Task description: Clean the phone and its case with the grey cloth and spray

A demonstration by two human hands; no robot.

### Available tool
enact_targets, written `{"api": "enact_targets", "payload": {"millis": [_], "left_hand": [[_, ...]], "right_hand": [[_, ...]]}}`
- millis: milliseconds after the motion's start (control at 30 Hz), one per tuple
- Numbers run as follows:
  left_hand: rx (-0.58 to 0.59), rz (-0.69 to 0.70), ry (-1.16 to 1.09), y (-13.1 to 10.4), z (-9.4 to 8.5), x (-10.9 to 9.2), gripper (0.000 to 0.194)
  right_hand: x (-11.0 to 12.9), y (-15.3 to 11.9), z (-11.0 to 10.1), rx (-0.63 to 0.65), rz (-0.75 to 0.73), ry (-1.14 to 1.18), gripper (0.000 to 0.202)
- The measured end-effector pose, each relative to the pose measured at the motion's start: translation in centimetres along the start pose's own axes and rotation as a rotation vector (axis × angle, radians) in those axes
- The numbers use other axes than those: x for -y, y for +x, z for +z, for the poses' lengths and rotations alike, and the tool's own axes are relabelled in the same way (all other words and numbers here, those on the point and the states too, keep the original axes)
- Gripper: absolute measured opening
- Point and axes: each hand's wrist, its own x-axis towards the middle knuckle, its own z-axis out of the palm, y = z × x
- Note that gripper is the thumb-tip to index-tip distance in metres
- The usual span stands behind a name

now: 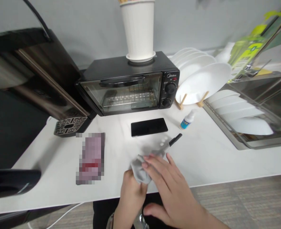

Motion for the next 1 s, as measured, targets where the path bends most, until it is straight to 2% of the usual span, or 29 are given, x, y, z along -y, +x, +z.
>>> {"api": "enact_targets", "payload": {"millis": [100,200,333,400,500,633,700,800,933,1000], "left_hand": [[-0.024,0.078,-0.020,0.1,0.0,0.1,0.028],[-0.005,0.024,-0.028,0.3,-0.3,-0.3,0.029],[0.042,-0.057,-0.160,0.7,-1.0,-1.3,0.030],[0.065,-0.052,-0.208,0.8,-1.0,-1.5,0.031],[0.040,-0.083,-0.136,0.7,-0.7,-1.1,0.028],[0.070,-0.057,-0.002,0.6,0.1,-0.1,0.023],[0.078,-0.015,-0.001,0.4,0.2,0.2,0.021],[0.075,-0.021,-0.002,0.1,-0.1,0.0,0.023],[0.049,-0.063,-0.112,0.4,-0.8,-0.9,0.029],[0.056,-0.030,-0.171,0.7,-1.0,-1.3,0.034]], "right_hand": [[-0.9,1.2,0.2,0.032,0.022,0.036,0.065],[-3.3,1.6,0.7,0.017,0.019,-0.022,0.061],[-7.5,1.5,-0.4,-0.053,0.177,-0.119,0.054],[-8.0,1.6,-0.9,-0.058,0.236,-0.120,0.047],[-5.4,1.7,-0.1,-0.056,0.215,-0.045,0.049],[-0.6,1.1,2.4,-0.032,0.039,0.055,0.066],[-0.1,0.6,2.9,-0.006,-0.020,0.038,0.071],[-2.6,0.3,2.3,-0.003,-0.038,-0.028,0.074],[-7.7,1.0,-0.2,-0.032,0.092,-0.112,0.065],[-8.8,1.6,-1.2,-0.034,0.155,-0.107,0.056]]}}
